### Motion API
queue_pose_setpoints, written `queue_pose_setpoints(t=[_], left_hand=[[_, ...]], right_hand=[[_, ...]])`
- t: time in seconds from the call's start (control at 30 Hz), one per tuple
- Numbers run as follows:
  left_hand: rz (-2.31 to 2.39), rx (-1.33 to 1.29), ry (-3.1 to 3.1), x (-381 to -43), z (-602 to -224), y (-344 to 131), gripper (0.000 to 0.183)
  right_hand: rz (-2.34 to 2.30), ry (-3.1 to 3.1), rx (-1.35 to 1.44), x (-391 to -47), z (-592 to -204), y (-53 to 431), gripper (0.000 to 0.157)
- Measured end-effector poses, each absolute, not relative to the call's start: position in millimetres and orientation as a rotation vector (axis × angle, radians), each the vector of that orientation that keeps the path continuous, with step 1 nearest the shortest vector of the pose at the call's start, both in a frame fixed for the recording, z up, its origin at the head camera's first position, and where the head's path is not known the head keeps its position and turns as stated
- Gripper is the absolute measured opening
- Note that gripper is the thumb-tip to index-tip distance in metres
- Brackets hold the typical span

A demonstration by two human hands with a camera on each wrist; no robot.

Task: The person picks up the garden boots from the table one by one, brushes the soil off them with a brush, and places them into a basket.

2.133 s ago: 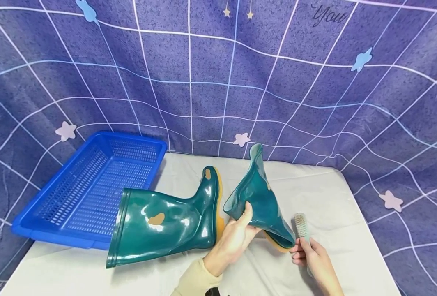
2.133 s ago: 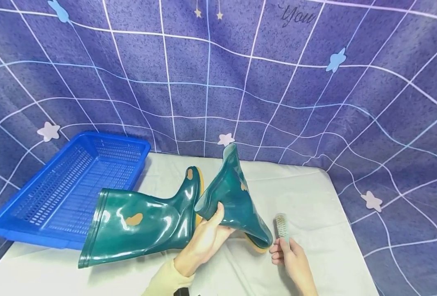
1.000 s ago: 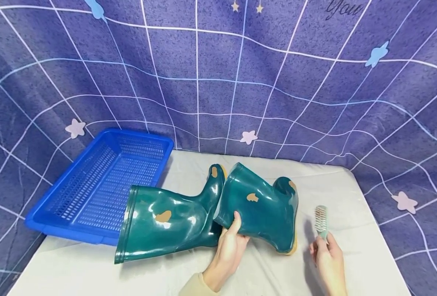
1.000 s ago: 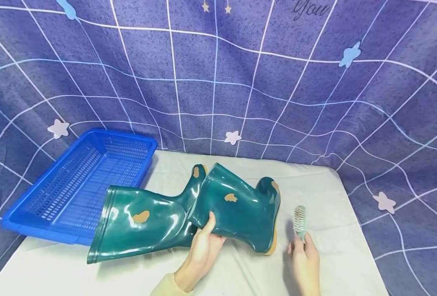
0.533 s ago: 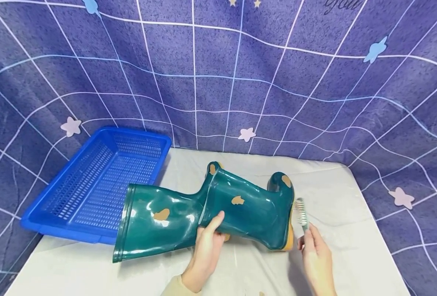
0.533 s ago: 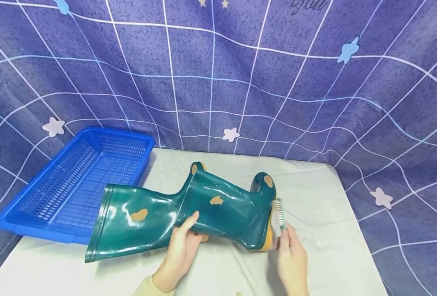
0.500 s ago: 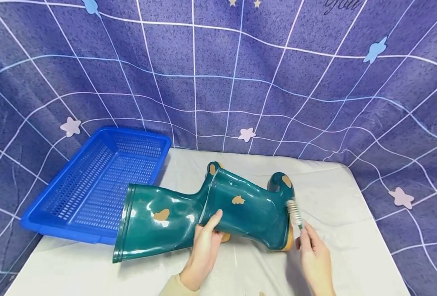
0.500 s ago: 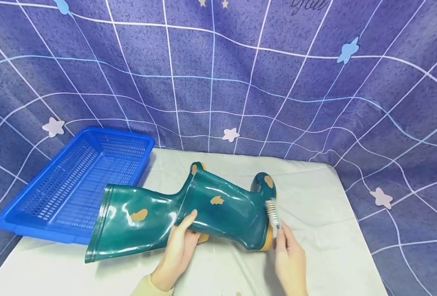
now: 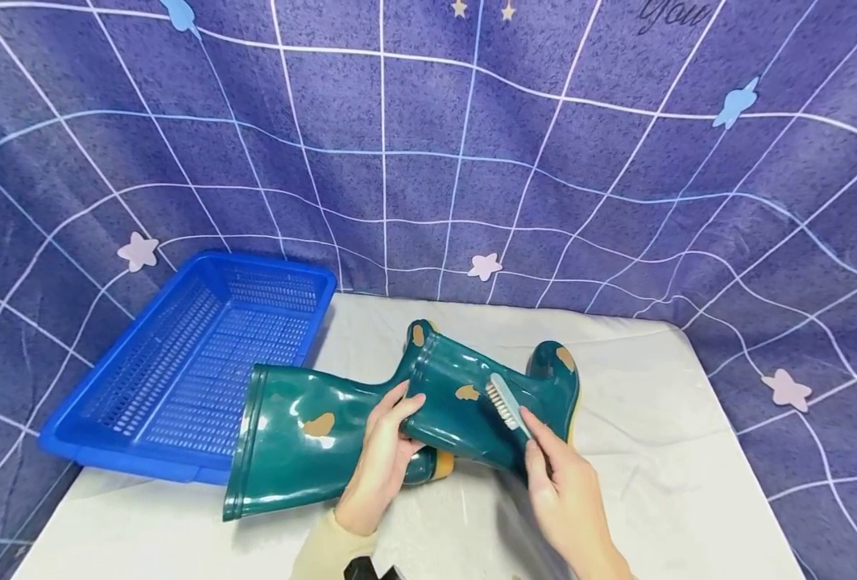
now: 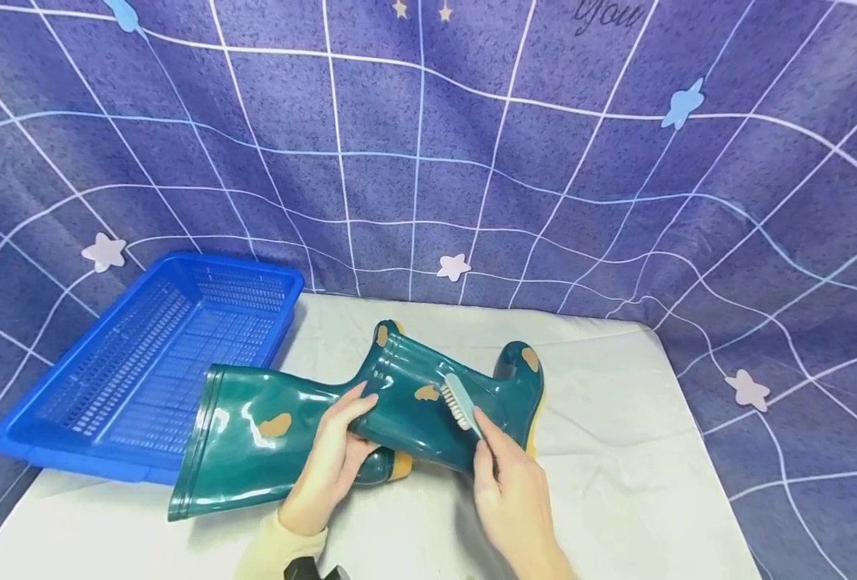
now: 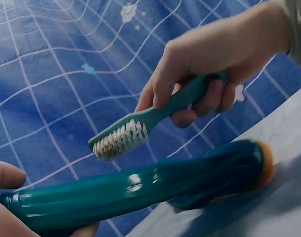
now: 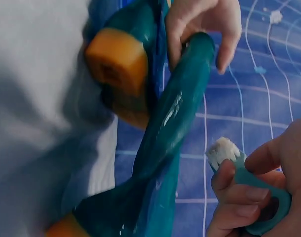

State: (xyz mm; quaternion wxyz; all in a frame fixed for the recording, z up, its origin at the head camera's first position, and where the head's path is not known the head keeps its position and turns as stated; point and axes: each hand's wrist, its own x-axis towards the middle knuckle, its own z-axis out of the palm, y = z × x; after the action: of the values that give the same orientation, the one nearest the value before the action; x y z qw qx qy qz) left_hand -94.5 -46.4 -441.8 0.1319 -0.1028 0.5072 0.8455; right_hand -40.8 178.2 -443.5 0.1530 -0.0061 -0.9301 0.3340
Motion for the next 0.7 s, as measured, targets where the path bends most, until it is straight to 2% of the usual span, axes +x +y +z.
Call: queue_pose_setpoints(t=[0.13,0.47,0.7], left_hand=[[2.301,-0.293,1.650,-99.8,-440.7,-53.4,0.077],[2.013,-0.079,2.071,-110.7,-447.1,-70.4,0.050],[2.016,-0.035,2.084,-111.3,-451.6,-73.1,0.050]], right_hand=[[0.952,-2.670,0.087,-42.8,-451.4,163.7,0.042],[0.861,-2.664,0.137,-38.0,-468.2,131.8,0.041],[0.742,-2.545,0.275,-39.0,-468.2,120.8,0.041]])
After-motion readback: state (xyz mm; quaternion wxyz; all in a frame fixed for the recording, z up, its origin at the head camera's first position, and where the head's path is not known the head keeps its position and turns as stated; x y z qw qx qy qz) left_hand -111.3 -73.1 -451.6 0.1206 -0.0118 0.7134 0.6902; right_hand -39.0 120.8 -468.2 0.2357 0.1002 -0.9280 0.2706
